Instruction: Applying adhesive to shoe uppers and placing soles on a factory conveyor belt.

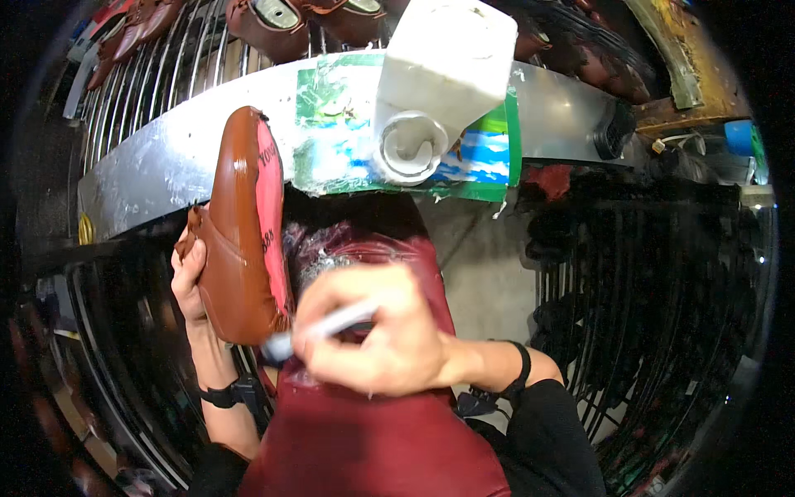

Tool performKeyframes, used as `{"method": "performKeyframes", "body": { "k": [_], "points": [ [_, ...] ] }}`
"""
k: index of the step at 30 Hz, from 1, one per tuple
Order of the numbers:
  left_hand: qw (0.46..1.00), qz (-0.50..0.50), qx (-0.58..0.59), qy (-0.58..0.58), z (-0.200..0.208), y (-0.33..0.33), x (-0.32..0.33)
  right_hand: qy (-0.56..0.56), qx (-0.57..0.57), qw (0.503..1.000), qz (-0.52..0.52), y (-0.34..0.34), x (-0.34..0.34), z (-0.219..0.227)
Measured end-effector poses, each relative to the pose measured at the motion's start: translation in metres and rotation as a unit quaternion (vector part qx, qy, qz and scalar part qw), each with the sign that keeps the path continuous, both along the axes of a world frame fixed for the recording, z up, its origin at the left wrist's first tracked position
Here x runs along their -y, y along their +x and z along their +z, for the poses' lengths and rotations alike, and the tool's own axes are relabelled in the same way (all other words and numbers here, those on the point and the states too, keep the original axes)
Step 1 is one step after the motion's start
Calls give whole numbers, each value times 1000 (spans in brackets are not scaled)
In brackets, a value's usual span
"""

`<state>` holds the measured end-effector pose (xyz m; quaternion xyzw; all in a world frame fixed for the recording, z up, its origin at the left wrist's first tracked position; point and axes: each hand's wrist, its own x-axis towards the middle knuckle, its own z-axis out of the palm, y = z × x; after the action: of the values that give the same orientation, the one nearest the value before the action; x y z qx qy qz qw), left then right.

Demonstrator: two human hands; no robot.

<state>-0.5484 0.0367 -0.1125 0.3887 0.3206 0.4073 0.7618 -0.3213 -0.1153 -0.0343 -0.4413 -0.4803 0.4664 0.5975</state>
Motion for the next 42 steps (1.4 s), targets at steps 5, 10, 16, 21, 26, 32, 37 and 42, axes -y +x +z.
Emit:
{"method": "performKeyframes", "body": {
  "k": [5, 10, 16, 21, 26, 32, 37, 42],
  "points": [
    [1000, -1, -2, -14, 9, -3, 2, -1, -21, 998, -61, -3, -11, -4],
    [997, 30, 32, -64, 11, -6, 6, 93, 130, 987, -14, 3, -3, 19],
    [992, 93, 50, -74, 21, 20, 33, 169, 94, 981, 24, 19, -21, 35],
    [787, -45, -468, 399, 21, 21, 65, 246, 78, 962, 91, 38, -58, 32],
    [983, 110, -135, 57, -11, 20, 40, 106, -25, 993, 42, 64, -106, 0],
    [990, 92, 57, -91, 22, 3, -20, -111, -272, 951, -98, 12, -81, -43],
    [964, 212, -114, 116, 34, 37, -139, -111, -346, 893, -264, 13, -69, -48],
    [721, 200, -588, 308, 51, 78, -320, -78, -320, 909, -256, 22, -65, -46]
  ]
}}
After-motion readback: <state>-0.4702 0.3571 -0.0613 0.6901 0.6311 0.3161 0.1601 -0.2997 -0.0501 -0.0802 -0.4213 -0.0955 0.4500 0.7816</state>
